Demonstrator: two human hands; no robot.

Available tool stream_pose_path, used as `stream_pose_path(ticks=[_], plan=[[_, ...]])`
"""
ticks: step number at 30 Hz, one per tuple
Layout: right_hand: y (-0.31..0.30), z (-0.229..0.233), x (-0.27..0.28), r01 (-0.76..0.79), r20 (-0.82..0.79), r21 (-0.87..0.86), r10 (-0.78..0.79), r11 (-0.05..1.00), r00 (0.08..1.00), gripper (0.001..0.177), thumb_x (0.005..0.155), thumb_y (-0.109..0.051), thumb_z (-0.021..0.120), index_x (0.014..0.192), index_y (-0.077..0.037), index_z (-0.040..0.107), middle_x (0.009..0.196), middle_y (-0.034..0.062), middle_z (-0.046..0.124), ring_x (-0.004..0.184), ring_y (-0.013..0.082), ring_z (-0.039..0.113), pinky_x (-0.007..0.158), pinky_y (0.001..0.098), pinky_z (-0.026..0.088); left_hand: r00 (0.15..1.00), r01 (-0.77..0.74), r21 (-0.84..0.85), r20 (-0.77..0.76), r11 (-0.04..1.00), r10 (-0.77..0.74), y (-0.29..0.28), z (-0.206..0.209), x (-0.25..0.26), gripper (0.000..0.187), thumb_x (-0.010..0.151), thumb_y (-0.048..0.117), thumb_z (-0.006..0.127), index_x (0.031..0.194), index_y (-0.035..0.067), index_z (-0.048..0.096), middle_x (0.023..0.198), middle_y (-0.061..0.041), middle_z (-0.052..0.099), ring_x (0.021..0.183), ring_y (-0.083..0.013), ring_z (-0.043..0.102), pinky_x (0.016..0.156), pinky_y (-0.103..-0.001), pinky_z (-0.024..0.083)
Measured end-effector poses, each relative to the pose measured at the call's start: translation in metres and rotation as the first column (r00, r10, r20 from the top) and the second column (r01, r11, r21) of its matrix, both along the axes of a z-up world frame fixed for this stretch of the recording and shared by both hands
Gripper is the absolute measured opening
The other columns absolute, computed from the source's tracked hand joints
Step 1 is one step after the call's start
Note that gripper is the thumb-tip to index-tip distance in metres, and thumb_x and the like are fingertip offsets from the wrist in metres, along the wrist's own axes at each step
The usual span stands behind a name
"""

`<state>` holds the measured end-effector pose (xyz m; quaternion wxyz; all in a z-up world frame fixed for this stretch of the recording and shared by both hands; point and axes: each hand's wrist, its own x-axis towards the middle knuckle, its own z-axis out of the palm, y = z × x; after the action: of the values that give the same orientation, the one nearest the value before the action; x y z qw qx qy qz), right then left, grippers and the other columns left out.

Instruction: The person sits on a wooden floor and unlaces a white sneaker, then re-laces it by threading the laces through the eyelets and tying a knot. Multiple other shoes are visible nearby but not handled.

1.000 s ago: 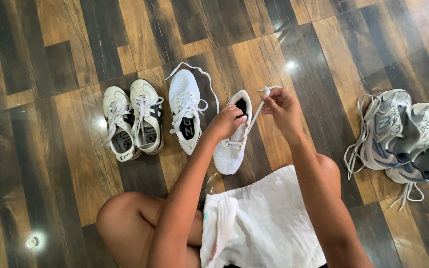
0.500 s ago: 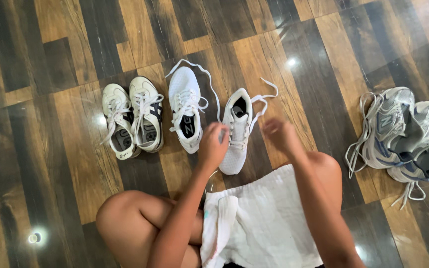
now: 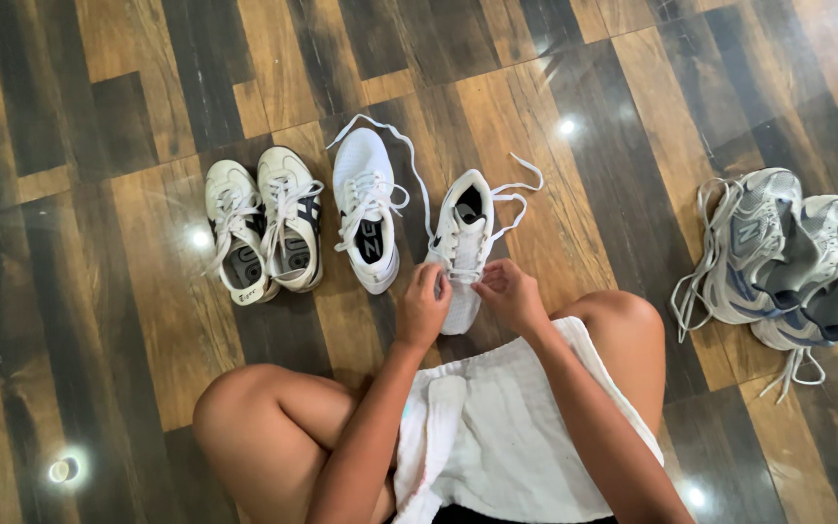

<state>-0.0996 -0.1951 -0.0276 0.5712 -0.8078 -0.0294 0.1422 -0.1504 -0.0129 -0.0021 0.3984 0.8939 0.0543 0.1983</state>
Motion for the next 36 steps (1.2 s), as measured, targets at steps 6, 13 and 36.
stream_pose_path(ticks=[6,13,36], plan=[[0.006,-0.005,0.005,0.18,-0.129,0.126,-0.164,0.976,0.978,0.02,0.096,-0.017,0.074,0.106,-0.001,0.072,0.085,0.0027,0.071,0.071,0.0054,0.061,0.059,0.0237,0.05,0.999,-0.04,-0.235,-0.015,0.971,0.037,0.006,-0.004,0.0,0.014,0.09,0.006,0.067,0.103,0.006,0.07,0.106,-0.011,0.073,0.093,-0.0259,0.072,0.079,-0.038,0.058],[-0.001,-0.032,0.012,0.328,-0.262,0.416,-0.234,0.848,0.936,0.015,0.098,-0.015,0.068,0.105,-0.002,0.068,0.094,0.0019,0.07,0.083,0.0083,0.066,0.069,0.0259,0.059,0.959,-0.155,-0.402,-0.28,0.903,0.04,-0.001,-0.019,-0.002,0.017,0.095,0.02,0.068,0.104,0.007,0.072,0.084,-0.011,0.076,0.077,-0.0247,0.075,0.068,-0.036,0.056],[-0.023,0.0,0.047,0.326,-0.391,0.656,-0.063,0.68,0.918,0.024,0.104,-0.02,0.061,0.116,-0.001,0.068,0.107,0.0061,0.074,0.102,0.0147,0.068,0.1,0.0326,0.051,0.99,-0.105,-0.165,0.08,0.981,0.119,-0.042,0.025,0.01,0.022,0.084,0.004,0.073,0.105,0.003,0.069,0.105,-0.01,0.066,0.102,-0.0306,0.063,0.087,-0.04,0.051]])
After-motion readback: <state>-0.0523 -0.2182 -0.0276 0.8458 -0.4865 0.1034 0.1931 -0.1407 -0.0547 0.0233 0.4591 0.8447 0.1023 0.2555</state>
